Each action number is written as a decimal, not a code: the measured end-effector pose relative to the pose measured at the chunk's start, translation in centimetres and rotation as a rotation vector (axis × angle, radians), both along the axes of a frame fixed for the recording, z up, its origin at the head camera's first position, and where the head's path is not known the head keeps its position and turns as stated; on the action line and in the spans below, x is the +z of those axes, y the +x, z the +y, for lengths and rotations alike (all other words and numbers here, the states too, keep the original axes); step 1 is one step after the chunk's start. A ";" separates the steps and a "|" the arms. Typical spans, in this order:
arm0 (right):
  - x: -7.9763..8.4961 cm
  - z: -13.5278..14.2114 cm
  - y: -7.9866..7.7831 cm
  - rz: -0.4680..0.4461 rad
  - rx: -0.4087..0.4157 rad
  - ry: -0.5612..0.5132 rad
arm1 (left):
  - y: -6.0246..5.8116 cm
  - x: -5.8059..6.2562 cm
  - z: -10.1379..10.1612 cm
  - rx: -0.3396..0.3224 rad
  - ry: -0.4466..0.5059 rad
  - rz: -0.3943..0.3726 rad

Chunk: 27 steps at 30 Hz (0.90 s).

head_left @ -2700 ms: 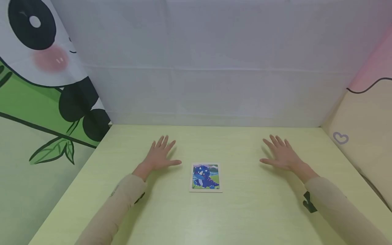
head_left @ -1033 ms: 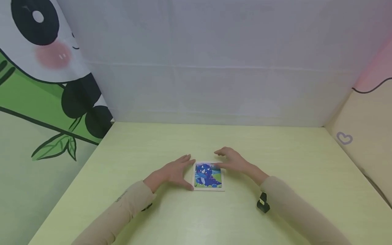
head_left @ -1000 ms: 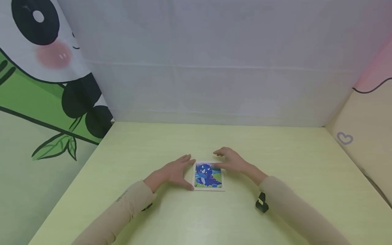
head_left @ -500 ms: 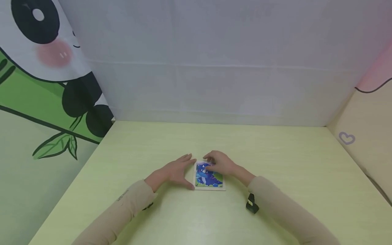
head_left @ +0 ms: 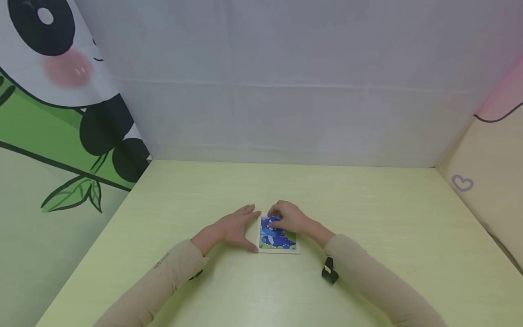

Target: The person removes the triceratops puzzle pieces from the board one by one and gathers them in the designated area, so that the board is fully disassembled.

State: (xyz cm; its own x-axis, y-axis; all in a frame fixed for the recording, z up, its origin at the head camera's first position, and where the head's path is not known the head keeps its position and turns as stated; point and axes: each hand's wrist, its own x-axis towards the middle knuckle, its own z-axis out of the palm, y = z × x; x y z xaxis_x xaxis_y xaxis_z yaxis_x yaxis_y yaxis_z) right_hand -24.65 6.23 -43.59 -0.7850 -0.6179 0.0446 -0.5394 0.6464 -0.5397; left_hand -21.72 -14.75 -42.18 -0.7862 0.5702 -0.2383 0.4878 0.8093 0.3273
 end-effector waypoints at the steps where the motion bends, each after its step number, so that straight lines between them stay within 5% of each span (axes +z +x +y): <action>1: 0.0 -0.1 0.0 0.001 -0.001 0.002 | 0.0 0.0 0.0 0.000 0.001 0.001; 16: 1.1 -0.8 -0.3 -0.050 -0.036 0.035 | -0.2 0.0 0.0 0.014 -0.022 -0.020; 27: 0.6 -0.8 -0.4 -0.138 -0.075 -0.052 | -0.3 -0.1 0.2 0.029 -0.029 -0.037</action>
State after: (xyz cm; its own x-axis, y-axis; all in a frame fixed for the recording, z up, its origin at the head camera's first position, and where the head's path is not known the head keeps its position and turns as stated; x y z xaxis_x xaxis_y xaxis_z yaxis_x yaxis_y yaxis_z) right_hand -25.01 5.46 -42.97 -0.8297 -0.5570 -0.0363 -0.4092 0.6512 -0.6392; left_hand -21.98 -14.54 -42.31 -0.7923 0.5399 -0.2842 0.4522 0.8323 0.3207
